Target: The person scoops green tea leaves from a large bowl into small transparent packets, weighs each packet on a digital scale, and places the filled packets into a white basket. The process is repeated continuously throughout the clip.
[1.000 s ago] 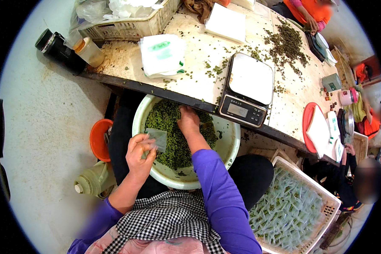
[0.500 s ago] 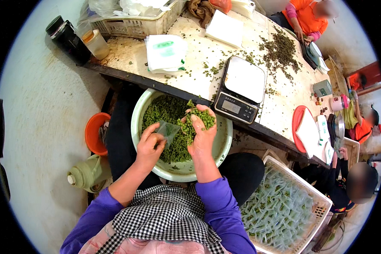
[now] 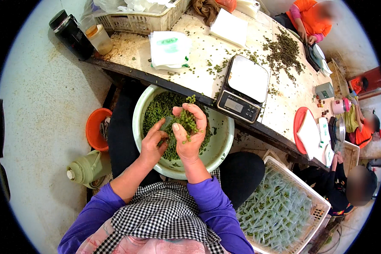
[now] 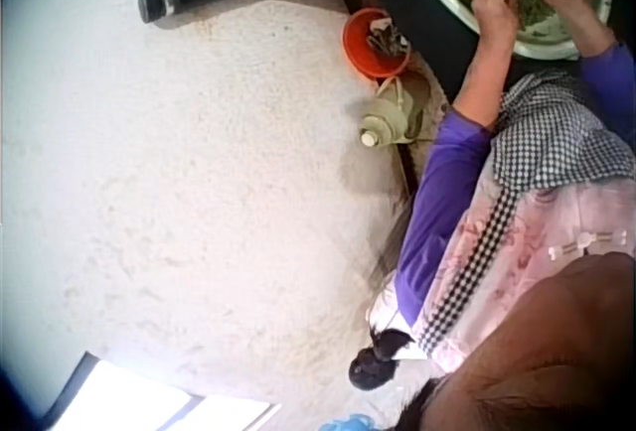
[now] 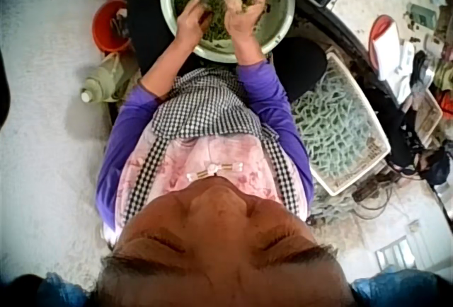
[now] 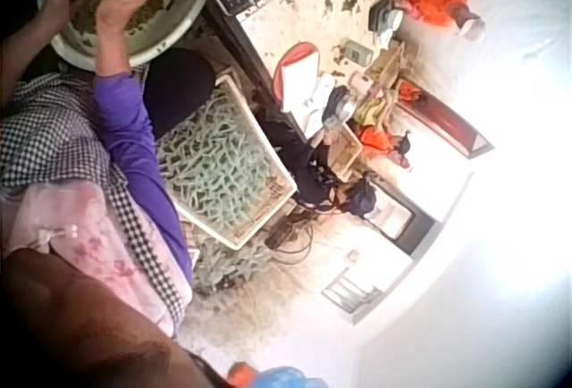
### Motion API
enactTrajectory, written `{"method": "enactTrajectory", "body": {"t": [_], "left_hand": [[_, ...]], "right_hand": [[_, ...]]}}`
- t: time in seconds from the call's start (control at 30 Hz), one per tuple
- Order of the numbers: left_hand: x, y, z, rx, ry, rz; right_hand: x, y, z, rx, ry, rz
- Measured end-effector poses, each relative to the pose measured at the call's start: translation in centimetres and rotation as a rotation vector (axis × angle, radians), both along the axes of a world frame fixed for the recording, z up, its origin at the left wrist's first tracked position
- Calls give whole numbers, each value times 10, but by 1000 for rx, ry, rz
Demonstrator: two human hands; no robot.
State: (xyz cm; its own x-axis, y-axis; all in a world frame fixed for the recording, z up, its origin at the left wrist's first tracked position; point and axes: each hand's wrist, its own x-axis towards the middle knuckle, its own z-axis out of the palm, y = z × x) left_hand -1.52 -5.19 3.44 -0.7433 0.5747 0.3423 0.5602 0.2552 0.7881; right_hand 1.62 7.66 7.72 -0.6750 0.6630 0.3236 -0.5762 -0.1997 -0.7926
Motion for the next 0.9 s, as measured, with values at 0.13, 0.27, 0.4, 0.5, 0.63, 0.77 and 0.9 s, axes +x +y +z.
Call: {"method": "enactTrajectory", "body": {"t": [0.13,0.27,0.4,0.5,0.63,0.77,0.9], "left_hand": [[-2,1,0,41,0,38],[-4,-1,2,36,-1,41],[-7,-3,-2,36,10,79],[-5,-4,1,22,3,56],[-3,-3,-7,69,160,-4],[-1,-3,-17,16,164,-21],[0,-1,-10,-14,-44,-20]], "right_hand": [[-3,-1,-3,126,-2,-4],[5,-3,-7,179,-247,38],[13,16,0,854,-637,-96],[13,24,7,948,-916,-14],[6,31,0,957,-1140,221],[0,26,-13,1144,-1178,182],[8,28,-39,1097,-1138,145]]}}
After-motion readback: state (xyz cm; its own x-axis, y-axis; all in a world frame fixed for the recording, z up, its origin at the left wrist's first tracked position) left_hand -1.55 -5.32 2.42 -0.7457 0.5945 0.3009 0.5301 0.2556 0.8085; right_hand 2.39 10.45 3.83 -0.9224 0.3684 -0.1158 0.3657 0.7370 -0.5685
